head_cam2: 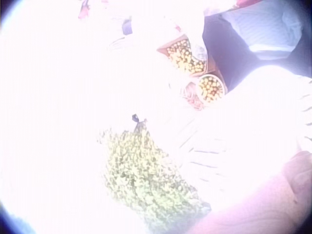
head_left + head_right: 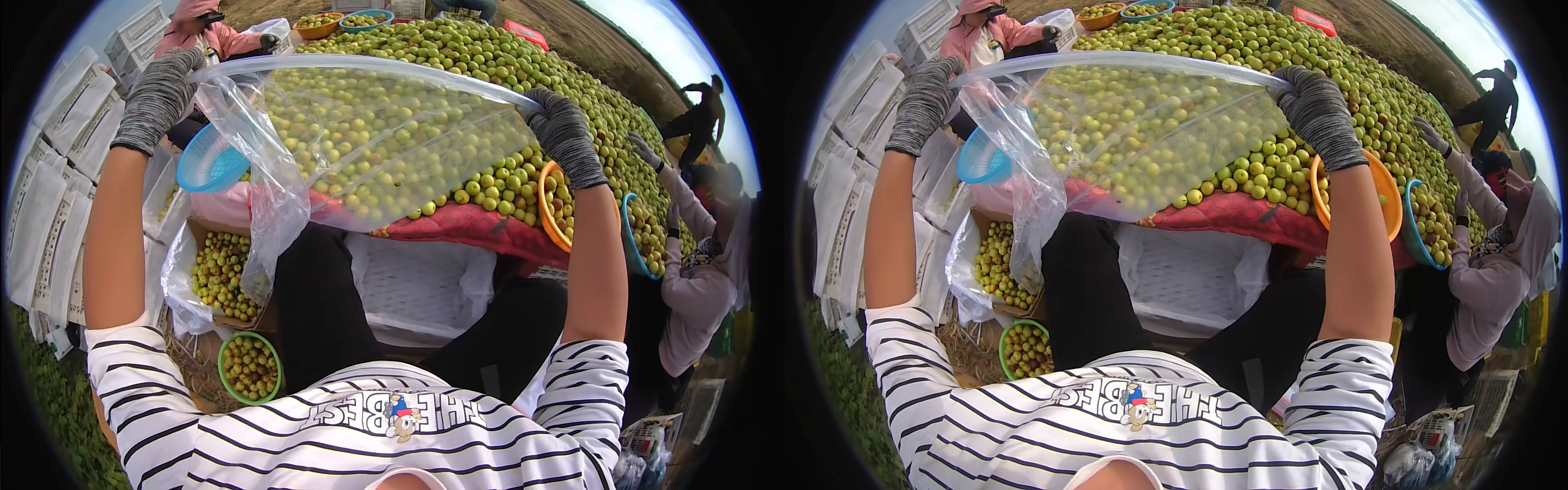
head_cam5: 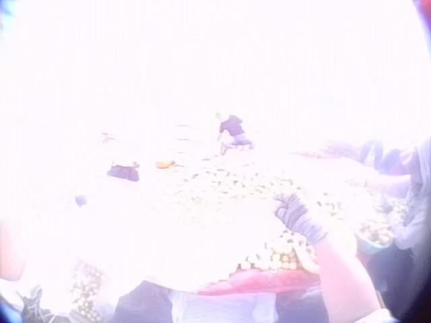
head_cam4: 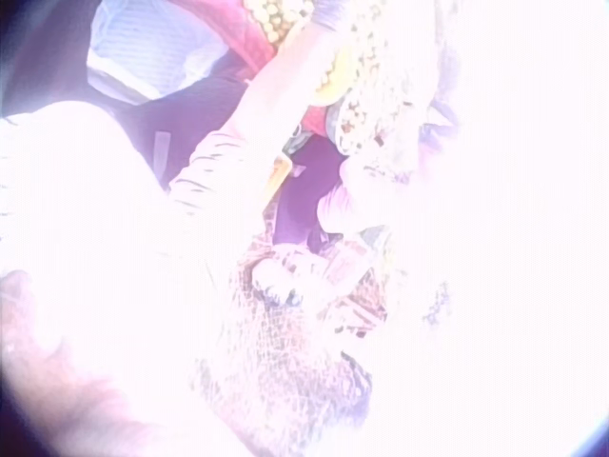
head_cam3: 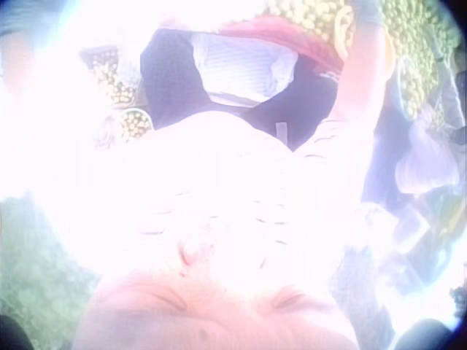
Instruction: The person sorts green plums from a large pile on a table into a plastic bag and a blue bowl. They pick individual plums, inspect them, and place them into the bag or bowl while seated at the table.
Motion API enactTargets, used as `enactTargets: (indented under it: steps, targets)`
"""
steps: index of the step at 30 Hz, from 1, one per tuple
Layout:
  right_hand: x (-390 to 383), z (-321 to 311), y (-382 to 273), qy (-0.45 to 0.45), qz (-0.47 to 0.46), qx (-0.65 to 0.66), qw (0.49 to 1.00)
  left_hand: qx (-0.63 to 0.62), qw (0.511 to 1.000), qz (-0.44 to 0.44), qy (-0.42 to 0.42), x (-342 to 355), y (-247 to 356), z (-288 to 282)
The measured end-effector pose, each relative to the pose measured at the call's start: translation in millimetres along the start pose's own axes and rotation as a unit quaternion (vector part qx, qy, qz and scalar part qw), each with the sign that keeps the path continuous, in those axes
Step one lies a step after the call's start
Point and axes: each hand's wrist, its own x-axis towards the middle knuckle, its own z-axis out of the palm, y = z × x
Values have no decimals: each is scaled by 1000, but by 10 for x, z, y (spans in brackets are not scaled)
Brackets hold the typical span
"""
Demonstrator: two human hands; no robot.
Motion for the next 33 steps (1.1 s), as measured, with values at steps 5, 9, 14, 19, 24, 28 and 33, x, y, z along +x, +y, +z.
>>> enactTargets:
  steps: [5, 9, 14, 19, 24, 28, 33]
  targets:
    - [276, -134, -113, 218, -26, 61, 974, -39, 950, -80, 298, 161, -683, -217]
    - [-104, -538, -92, 421, -178, 330, 826, -5, 857, -78, 509, -406, -989, -534]
    - [-1487, -788, -50, 205, -109, 425, 875, -455, 867, 69, 191, -1894, -956, -387]
    - [-2166, 6, -129, -75, -31, 243, 967, -260, 959, -30, -110, -2762, -230, 641]
    - [-2318, 824, -3, -130, -17, 168, 977, -283, 908, -42, -305, -2895, 223, 1295]
    - [-2465, 1000, 59, -167, -52, 118, 978, -189, 908, -18, -374, -2918, 339, 1339]
    - [-2614, 1141, 21, -219, -17, 11, 975, -235, 940, 23, -245, -2956, 699, 1063]
